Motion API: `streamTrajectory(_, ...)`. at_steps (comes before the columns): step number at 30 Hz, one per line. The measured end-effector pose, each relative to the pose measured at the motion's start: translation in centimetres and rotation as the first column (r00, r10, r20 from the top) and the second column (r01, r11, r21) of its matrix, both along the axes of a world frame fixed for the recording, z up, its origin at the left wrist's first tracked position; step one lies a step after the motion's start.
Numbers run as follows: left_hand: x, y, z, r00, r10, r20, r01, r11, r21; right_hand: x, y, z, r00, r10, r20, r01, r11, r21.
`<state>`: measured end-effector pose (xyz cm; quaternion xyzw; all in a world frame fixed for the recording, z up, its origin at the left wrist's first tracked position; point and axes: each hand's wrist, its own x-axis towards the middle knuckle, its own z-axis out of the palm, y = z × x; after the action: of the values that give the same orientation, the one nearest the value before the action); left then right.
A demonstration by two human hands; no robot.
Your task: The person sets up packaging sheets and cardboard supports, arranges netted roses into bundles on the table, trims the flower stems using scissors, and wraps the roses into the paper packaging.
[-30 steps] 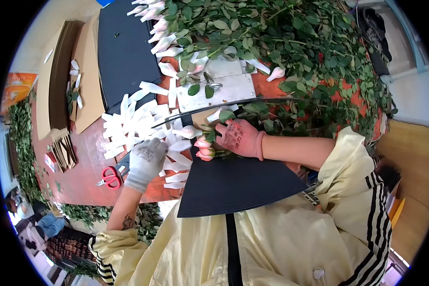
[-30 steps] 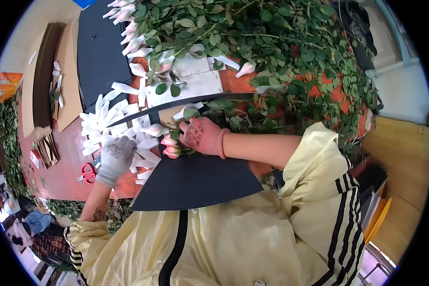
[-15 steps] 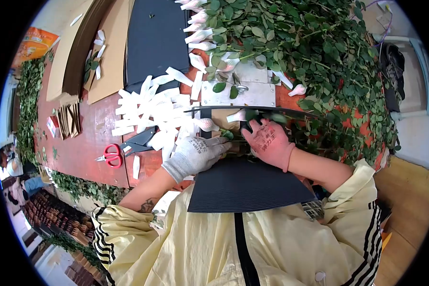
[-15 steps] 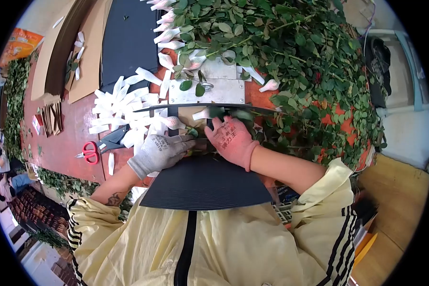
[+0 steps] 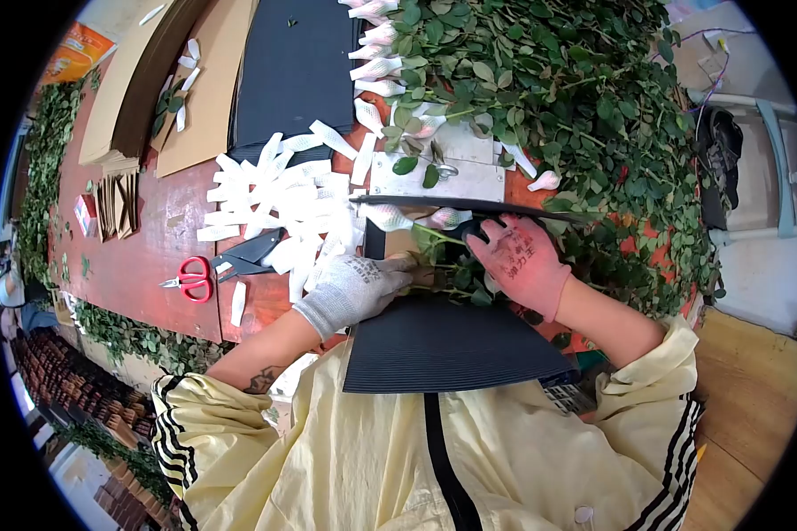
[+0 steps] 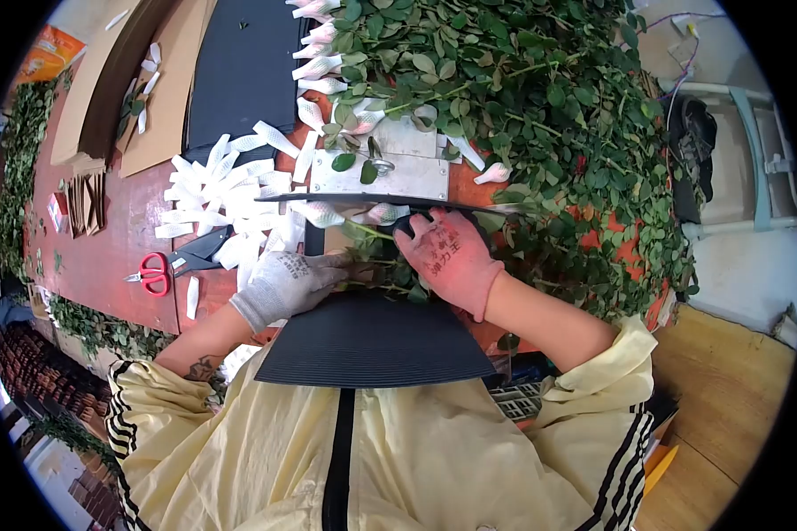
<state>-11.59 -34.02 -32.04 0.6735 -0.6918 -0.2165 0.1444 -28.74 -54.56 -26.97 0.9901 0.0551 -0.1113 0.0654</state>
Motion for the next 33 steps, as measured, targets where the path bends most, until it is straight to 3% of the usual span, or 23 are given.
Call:
streamTrajectory(1, 0.1, 0.1, 0.0, 1.0, -0.014, 0.022, 0.013, 0.997, 0.076, -0.2, 0.2, 0.5, 1.0, 0.003, 0.0, -0.003, 1.0, -0.003)
streamTrajectory(4, 0.2, -0.1, 1.2, 0.999, -0.029, 0.031, 0.028, 0.999, 0.036, -1.5, 0.8, 3.2, 0.997, -0.04, 0.06, 0.044, 0.996, -0.076)
streamTrajectory(6, 0.2, 0.1, 0.6, 0.999, -0.034, 0.016, 0.034, 0.999, 0.018, -2.5, 0.3, 6.8, 0.976, -0.09, 0.2, 0.092, 0.996, -0.002)
streamTrajectory(8, 0.2, 0.1, 0.3, 0.999, -0.053, 0.0, 0.053, 0.998, -0.018, -3.4, 0.4, 10.4, 0.955, -0.183, 0.233, 0.197, 0.98, -0.034)
streamTrajectory(10, 0.2, 0.1, 0.6, 0.995, -0.063, 0.072, 0.069, 0.994, -0.089, -5.6, -0.2, 13.0, 0.851, -0.314, 0.422, 0.383, 0.92, -0.087)
streamTrajectory(11, 0.2, -0.1, 1.3, 0.993, -0.083, 0.079, 0.078, 0.995, 0.055, -6.7, -0.6, 14.3, 0.781, -0.364, 0.508, 0.477, 0.873, -0.107)
streamTrajectory(12, 0.1, -0.2, 1.1, 0.992, -0.101, 0.077, 0.1, 0.995, 0.027, -8.2, -1.3, 15.6, 0.706, -0.387, 0.593, 0.569, 0.809, -0.149)
streamTrajectory(13, 0.1, -0.1, 0.8, 0.993, -0.095, 0.074, 0.097, 0.995, -0.018, -9.5, -2.6, 16.7, 0.509, -0.599, 0.619, 0.6, 0.762, 0.244)
streamTrajectory(14, 0.2, 0.0, 0.6, 0.994, -0.086, 0.069, 0.09, 0.994, -0.06, -10.8, -4.4, 18.0, 0.312, -0.785, 0.536, 0.511, 0.614, 0.601)
streamTrajectory(16, 0.2, -0.2, 1.3, 0.989, -0.104, 0.101, 0.11, 0.992, -0.059, -14.0, -7.7, 21.8, 0.18, -0.82, 0.543, 0.43, 0.562, 0.707)
streamTrajectory(18, 0.1, -0.4, 2.1, 0.994, -0.088, 0.064, 0.085, 0.996, 0.037, -16.1, -9.1, 25.1, 0.146, -0.854, 0.499, 0.42, 0.51, 0.751)
streamTrajectory(19, 0.0, -0.4, 2.0, 0.994, -0.081, 0.078, 0.077, 0.996, 0.049, -17.7, -10.1, 25.9, 0.04, -0.866, 0.498, 0.482, 0.453, 0.75)
streamTrajectory(23, 0.1, 0.1, -0.5, 0.996, -0.088, 0.035, 0.089, 0.995, -0.043, -22.4, -12.6, 27.9, -0.089, -0.877, 0.473, 0.462, 0.384, 0.8)
streamTrajectory(25, 0.3, 0.0, -0.3, 0.995, -0.093, 0.035, 0.095, 0.995, -0.038, -26.6, -15.3, 28.8, -0.218, -0.885, 0.411, 0.474, 0.272, 0.838)
streamTrajectory(28, 0.2, -0.5, 0.4, 0.994, -0.098, 0.041, 0.099, 0.994, -0.043, -34.0, -20.0, 29.7, -0.273, -0.89, 0.364, 0.421, 0.23, 0.878)
streamTrajectory(30, 0.2, -0.9, -0.1, 0.991, -0.127, 0.032, 0.129, 0.986, -0.108, -40.5, -24.4, 29.3, -0.128, -0.807, 0.576, 0.564, 0.418, 0.712)
streamTrajectory(32, 0.2, -1.2, 0.0, 0.989, -0.145, 0.04, 0.149, 0.983, -0.11, -44.4, -27.1, 29.0, -0.443, -0.843, 0.306, 0.121, 0.282, 0.952)
streamTrajectory(33, 0.2, -1.3, 0.1, 0.989, -0.145, 0.038, 0.148, 0.984, -0.1, -51.2, -31.5, 28.7, -0.427, -0.833, 0.351, 0.231, 0.275, 0.933)
